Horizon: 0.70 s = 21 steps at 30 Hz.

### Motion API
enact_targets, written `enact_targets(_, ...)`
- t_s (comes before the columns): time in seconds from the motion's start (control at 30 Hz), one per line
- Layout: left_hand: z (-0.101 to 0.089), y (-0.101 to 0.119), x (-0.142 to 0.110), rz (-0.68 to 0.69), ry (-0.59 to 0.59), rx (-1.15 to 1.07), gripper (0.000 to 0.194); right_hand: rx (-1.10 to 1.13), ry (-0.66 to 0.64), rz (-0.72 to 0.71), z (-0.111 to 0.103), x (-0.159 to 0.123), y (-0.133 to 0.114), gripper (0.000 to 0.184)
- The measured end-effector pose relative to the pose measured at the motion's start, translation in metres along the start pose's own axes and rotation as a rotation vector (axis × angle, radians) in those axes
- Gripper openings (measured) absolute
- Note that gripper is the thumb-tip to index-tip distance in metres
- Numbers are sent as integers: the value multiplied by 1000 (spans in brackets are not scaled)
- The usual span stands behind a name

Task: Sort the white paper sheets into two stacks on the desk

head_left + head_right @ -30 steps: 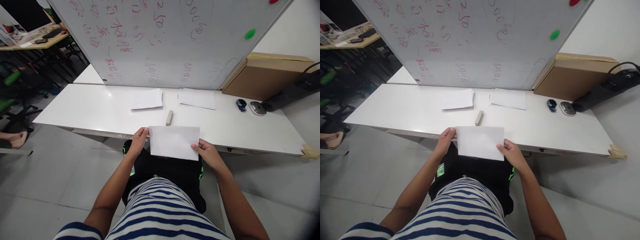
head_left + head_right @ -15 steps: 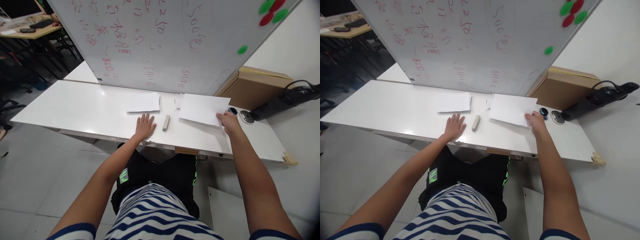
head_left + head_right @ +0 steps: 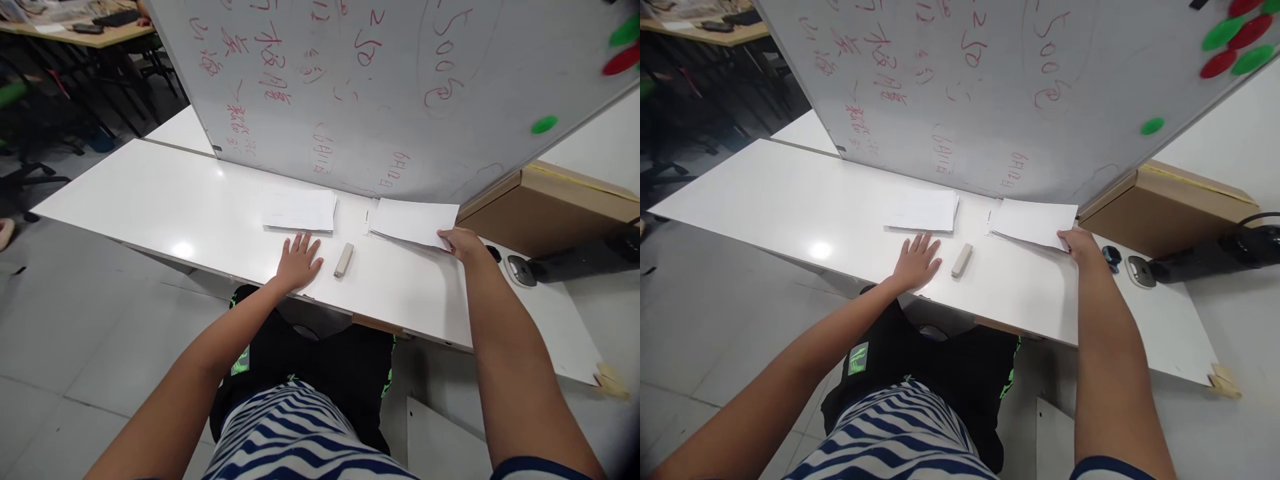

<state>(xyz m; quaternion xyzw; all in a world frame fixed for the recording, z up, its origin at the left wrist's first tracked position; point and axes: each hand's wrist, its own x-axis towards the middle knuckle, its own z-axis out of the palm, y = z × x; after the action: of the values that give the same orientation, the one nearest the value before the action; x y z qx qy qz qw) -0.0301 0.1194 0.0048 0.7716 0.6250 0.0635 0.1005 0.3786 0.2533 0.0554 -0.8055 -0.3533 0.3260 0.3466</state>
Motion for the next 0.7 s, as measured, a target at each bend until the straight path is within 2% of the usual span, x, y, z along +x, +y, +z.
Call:
enact_targets(0.2,-2,1,0,-5,-9,9,63,23,20,76,10,19,4,24)
enact_targets(0.4,1,0,0,8,22,-8,62,-82,65,50,10,29,4,19)
enact_targets(0.6,2,0,1,0,10,-33,62,-262,75,-53,8,22,6,20)
enact_targets(0.67,2,0,1,-1,10,-33,63,-323,117,-107,10,16,8,13)
enact_targets(0.7,2,0,1,-1,11,-34,63,-348,162,-141,13,12,9,19)
